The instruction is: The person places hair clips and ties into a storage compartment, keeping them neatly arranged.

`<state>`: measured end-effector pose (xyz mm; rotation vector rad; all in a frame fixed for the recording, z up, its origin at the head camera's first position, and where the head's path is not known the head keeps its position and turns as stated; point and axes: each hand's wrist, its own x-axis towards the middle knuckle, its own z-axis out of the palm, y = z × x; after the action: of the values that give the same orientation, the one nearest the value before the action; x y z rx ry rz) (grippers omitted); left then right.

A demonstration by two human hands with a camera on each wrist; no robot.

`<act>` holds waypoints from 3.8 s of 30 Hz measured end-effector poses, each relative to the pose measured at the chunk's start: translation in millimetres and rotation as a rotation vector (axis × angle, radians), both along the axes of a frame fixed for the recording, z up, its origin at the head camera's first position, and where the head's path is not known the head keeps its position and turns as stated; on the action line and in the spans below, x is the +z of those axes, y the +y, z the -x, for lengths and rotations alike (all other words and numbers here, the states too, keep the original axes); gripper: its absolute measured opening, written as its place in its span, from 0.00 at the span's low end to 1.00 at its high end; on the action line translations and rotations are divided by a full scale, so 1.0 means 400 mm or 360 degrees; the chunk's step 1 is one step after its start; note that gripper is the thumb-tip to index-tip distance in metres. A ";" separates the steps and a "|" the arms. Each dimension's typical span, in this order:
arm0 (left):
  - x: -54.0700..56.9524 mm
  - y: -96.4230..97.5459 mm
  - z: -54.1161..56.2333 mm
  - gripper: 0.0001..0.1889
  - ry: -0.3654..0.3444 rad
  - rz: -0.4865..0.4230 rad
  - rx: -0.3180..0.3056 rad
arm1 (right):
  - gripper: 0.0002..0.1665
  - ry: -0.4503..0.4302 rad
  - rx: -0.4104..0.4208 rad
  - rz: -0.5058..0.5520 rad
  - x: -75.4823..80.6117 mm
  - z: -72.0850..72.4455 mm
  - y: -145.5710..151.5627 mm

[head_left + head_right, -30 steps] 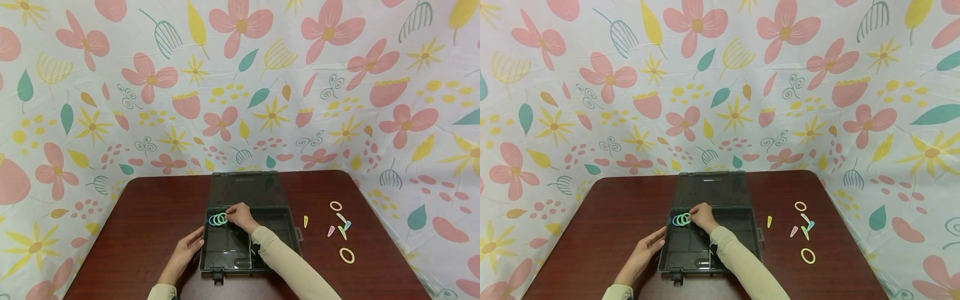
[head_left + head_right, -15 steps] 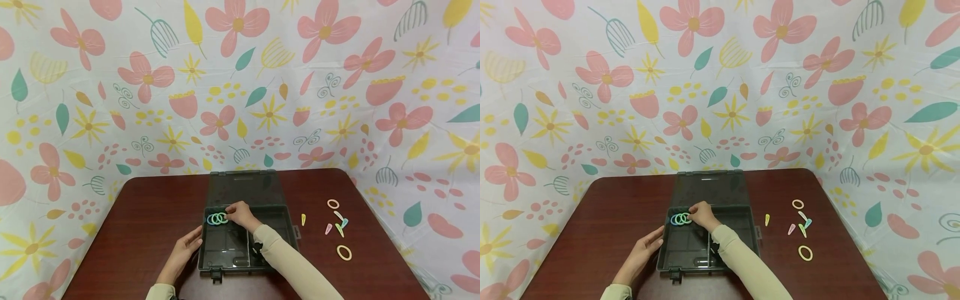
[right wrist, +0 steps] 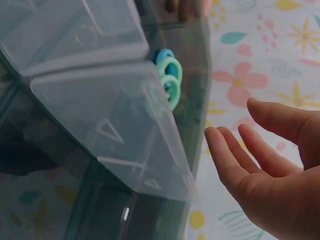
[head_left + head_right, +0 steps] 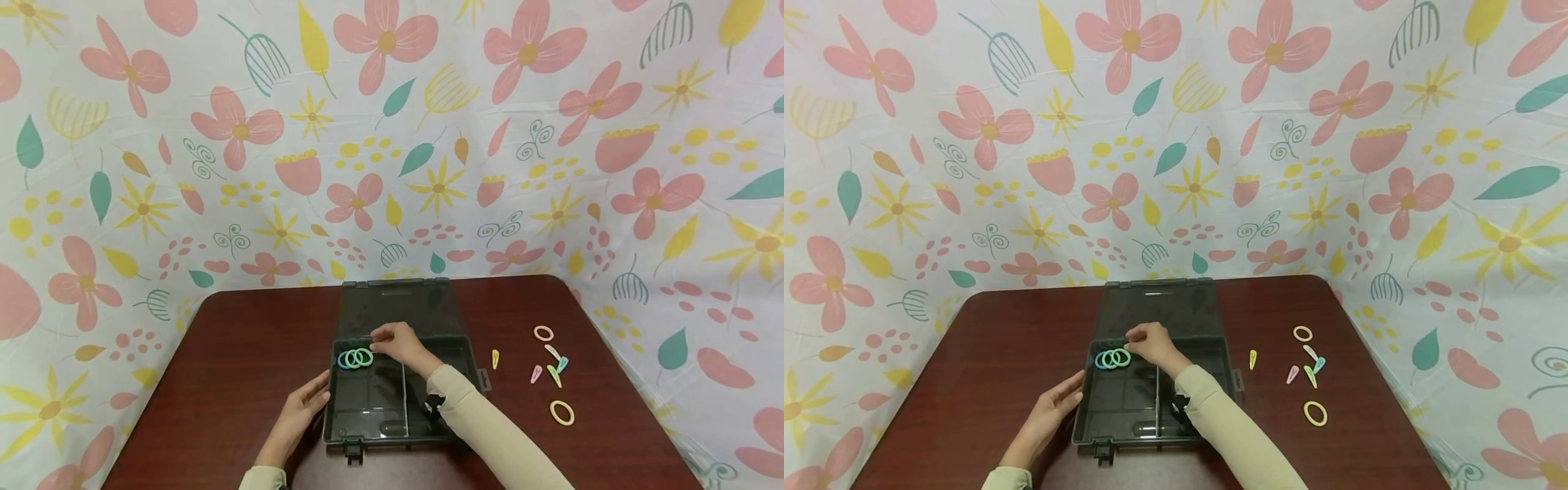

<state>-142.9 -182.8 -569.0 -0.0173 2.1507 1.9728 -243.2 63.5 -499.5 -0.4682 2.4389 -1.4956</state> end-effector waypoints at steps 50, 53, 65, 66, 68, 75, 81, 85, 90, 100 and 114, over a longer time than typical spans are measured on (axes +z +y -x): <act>0.005 0.004 -0.001 0.27 0.0017 -0.0037 0.0026 | 0.26 0.0263 -0.0666 0.0038 -0.032 0.024 0.656; 0.005 0.004 -0.001 0.27 0.0014 -0.0033 0.0028 | 0.27 0.0232 -0.0728 0.0053 -0.032 0.023 0.691; -0.004 0.003 0.003 0.27 -0.0034 -0.0021 0.0039 | 0.31 0.0130 -0.0950 0.0078 -0.074 0.026 0.793; -0.005 0.004 0.003 0.27 -0.0032 -0.0021 0.0038 | 0.31 0.0111 -0.0973 0.0076 -0.078 0.026 0.797; -0.006 0.004 0.003 0.27 -0.0025 -0.0023 0.0038 | 0.32 0.0067 -0.1006 0.0059 -0.086 0.026 0.802; -0.006 0.002 0.003 0.28 -0.0021 -0.0010 0.0011 | 0.36 -0.0161 -0.0996 -0.0031 -0.121 0.027 0.812; -0.007 -0.004 0.004 0.28 -0.0034 0.0016 -0.0011 | 0.39 -0.0242 -0.0934 -0.0017 -0.142 0.032 0.812; -0.008 -0.006 0.005 0.29 -0.0048 0.0011 -0.0021 | 0.40 -0.0264 -0.0903 -0.0029 -0.150 0.028 0.809; -0.011 -0.005 0.005 0.29 -0.0036 0.0009 -0.0026 | 0.40 -0.0263 -0.0876 -0.0045 -0.155 0.027 0.807; -0.007 -0.003 0.004 0.28 -0.0027 0.0001 -0.0007 | 0.36 -0.0226 -0.0975 -0.0063 -0.168 0.040 0.803; -0.009 0.000 0.006 0.28 -0.0029 0.0001 0.0016 | 0.26 -0.0042 -0.0969 -0.0229 -0.193 0.045 0.807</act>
<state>-145.2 -182.9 -572.4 -0.0462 2.1444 1.9699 -261.3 386.2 -576.8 0.3580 2.7842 -1.4806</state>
